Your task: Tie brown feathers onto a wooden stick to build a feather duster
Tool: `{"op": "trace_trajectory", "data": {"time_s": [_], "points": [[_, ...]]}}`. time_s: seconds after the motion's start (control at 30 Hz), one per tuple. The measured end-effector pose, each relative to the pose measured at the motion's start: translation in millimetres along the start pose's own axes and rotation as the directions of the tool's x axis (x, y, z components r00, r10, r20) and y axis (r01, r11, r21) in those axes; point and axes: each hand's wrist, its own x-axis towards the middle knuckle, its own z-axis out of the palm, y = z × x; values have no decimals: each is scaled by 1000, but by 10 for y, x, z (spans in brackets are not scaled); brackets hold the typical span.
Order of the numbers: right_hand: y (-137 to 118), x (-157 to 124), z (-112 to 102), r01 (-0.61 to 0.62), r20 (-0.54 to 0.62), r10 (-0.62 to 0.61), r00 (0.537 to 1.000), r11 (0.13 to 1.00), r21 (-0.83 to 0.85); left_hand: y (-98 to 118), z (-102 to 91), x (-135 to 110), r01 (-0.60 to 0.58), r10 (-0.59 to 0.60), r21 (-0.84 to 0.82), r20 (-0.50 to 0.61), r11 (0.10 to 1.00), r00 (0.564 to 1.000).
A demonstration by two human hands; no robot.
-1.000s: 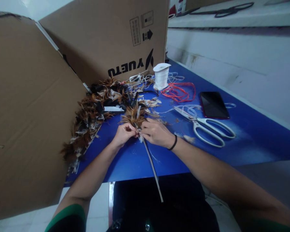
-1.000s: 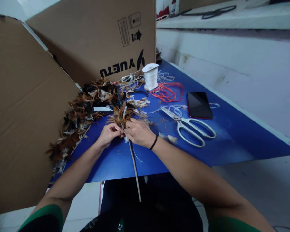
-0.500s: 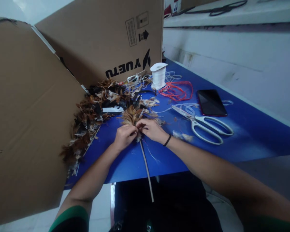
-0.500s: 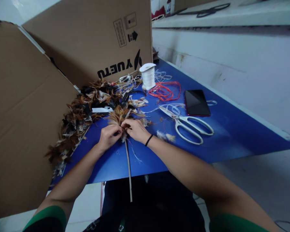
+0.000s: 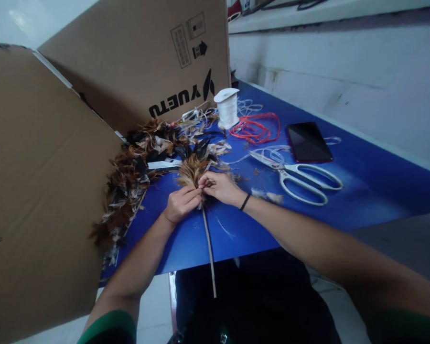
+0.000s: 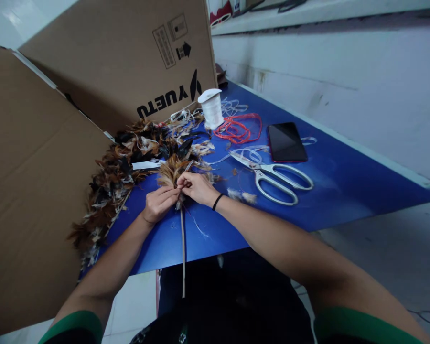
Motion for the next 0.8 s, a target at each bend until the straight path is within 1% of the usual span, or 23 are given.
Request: {"op": "trace_trajectory", "data": {"time_s": [0.07, 0.17, 0.23, 0.3, 0.4, 0.53, 0.6, 0.7, 0.8], "points": [[-12, -6, -2, 6, 7, -6, 1000, 1000, 3, -5, 4, -5, -3, 3, -9, -2, 1000, 1000], [-36, -22, 9, 21, 16, -21, 1000, 999, -42, -5, 7, -13, -70, 71, 89, 0, 994, 998], [-59, -32, 20, 30, 15, -29, 999, 996, -86, 2, 3, -14, -88, 89, 111, -8, 990, 996], [-84, -38, 24, 50, -1, -51, 999, 991, -121, 14, -8, -7, -58, 58, 71, -3, 996, 998], [-110, -37, 7, 96, -12, -99, 995, 980, -176, 39, -31, 14, -17, 16, 31, 34, 999, 999], [-96, -33, -44, 132, 72, -119, 990, 971, -199, 64, -51, 30, 4, -3, -16, 21, 1000, 1000], [-80, -30, -65, 168, 94, -152, 984, 966, -196, 67, -52, 27, -1, 1, -3, 34, 1000, 999], [-83, -23, -78, 234, 114, -211, 971, 939, -252, 64, -50, 18, -36, 32, 61, 73, 997, 997], [-131, -20, -72, 231, 115, -205, 972, 924, -305, 60, -48, 16, -37, 34, 43, 67, 998, 997]]}}
